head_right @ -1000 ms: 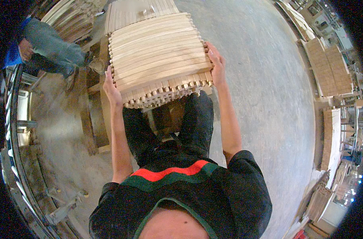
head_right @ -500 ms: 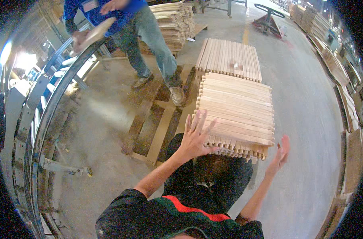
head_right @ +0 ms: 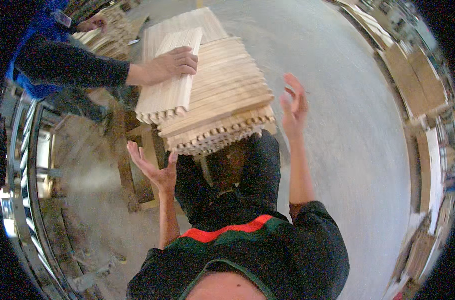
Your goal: The person sits on a low stool and repeatedly picks up stacks of small, light-colored wooden parts with pegs. They align the stacks and place them onto a larger pile on a wooden pallet. Another person assists by handing over stacks and adjusting the pile.
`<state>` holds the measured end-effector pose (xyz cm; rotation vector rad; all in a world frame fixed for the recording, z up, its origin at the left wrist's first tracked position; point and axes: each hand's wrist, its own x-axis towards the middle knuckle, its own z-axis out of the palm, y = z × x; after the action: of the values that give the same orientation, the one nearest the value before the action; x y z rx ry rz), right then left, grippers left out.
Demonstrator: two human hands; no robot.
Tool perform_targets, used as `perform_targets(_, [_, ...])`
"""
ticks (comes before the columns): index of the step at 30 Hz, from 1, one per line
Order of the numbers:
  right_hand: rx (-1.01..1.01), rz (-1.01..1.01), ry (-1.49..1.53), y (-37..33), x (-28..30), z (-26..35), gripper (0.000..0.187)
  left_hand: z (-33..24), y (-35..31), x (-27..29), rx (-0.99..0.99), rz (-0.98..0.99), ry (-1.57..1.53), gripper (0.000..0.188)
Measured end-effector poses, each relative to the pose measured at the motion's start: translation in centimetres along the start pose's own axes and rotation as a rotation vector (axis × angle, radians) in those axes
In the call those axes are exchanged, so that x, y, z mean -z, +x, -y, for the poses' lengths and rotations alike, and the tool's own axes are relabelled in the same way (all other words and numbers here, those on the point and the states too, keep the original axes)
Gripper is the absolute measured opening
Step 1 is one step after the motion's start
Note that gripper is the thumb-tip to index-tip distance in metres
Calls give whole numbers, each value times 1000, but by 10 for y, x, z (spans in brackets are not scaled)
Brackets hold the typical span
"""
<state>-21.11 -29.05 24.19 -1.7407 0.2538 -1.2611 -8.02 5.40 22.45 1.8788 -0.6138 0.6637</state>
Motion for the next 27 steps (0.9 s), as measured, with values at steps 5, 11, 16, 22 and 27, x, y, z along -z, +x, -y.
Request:
perform_targets(5, [-20, 8, -207, -3, -18, 19, 48, -16, 7, -19, -32, 63, 17, 119])
perform_targets(11, [-243, 426, -537, -33, -81, 91, 72, -23, 7, -42, -217, 236, 244, 100])
perform_targets(16, [-248, 440, -466, -42, -122, 84, 79, -23, 7, -51, -204, 151, 278, 80])
perform_targets(22, [-688, 402, -11, -37, -115, 63, 76, -11, 17, -50, -331, 156, 258, 67])
perform_targets(27, [-681, 477, -255, -24, -47, 73, 67, -8, 21, -40, -295, 139, 248, 61])
